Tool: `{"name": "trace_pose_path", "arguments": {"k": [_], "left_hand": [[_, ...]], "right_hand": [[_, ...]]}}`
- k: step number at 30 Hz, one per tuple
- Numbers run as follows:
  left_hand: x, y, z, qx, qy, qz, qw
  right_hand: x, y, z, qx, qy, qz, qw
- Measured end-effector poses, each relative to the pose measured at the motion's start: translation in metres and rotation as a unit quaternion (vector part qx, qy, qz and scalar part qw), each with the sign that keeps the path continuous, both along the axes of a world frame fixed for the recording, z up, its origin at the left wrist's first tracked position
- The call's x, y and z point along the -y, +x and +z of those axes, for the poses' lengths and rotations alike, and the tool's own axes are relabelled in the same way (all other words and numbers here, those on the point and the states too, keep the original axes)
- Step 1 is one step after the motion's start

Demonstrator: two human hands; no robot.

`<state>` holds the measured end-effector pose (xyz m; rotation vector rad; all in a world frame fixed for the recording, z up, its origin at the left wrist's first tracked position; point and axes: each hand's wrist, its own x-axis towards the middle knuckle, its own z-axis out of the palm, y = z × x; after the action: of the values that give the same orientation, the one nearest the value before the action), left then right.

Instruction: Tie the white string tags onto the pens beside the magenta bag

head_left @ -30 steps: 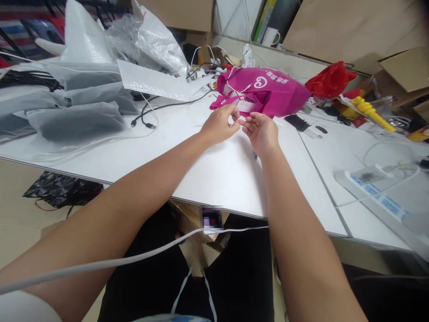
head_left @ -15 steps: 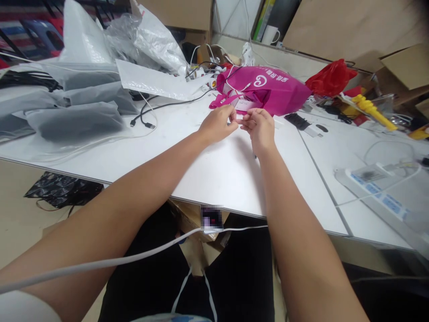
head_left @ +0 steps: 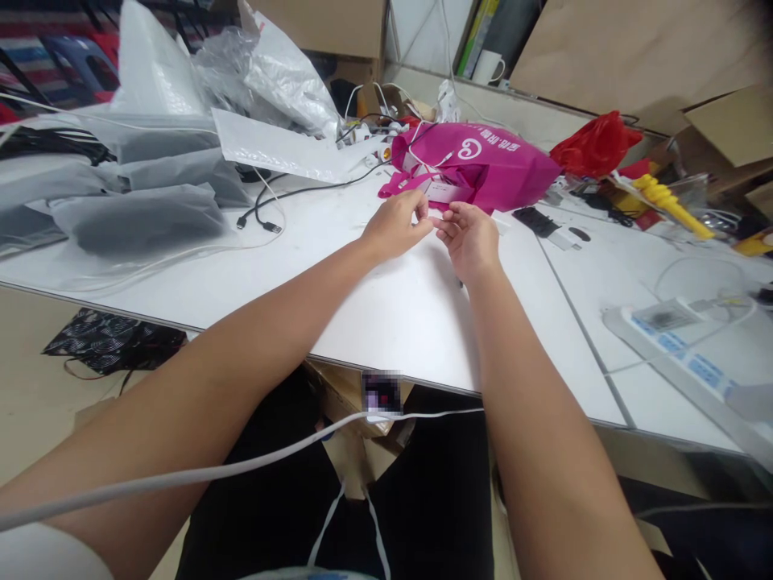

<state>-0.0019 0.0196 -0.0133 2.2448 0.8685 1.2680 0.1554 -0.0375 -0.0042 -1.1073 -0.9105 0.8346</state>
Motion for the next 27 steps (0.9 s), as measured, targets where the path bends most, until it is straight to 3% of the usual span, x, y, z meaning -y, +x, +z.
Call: {"name": "trace_pose_path", "arguments": {"k": [10, 21, 27], "left_hand": [[0.006, -0.006, 0.004, -0.015, 0.014, -0.023, 1.000], [-0.002, -0.009, -0.001, -0.065, 0.133, -0.026, 0.989], [-0.001, -0.008, -0.001, -0.058, 0.115, -0.022, 0.991]], "right_hand": [[0.001, 0.002, 0.002, -0.014, -0.004, -0.012, 1.000], [-0.001, 0.003, 0.004, -0.001, -0.017, -0.018, 1.000], [0.000, 0.003, 0.003, -0.003, -0.018, -0.007, 1.000]]}}
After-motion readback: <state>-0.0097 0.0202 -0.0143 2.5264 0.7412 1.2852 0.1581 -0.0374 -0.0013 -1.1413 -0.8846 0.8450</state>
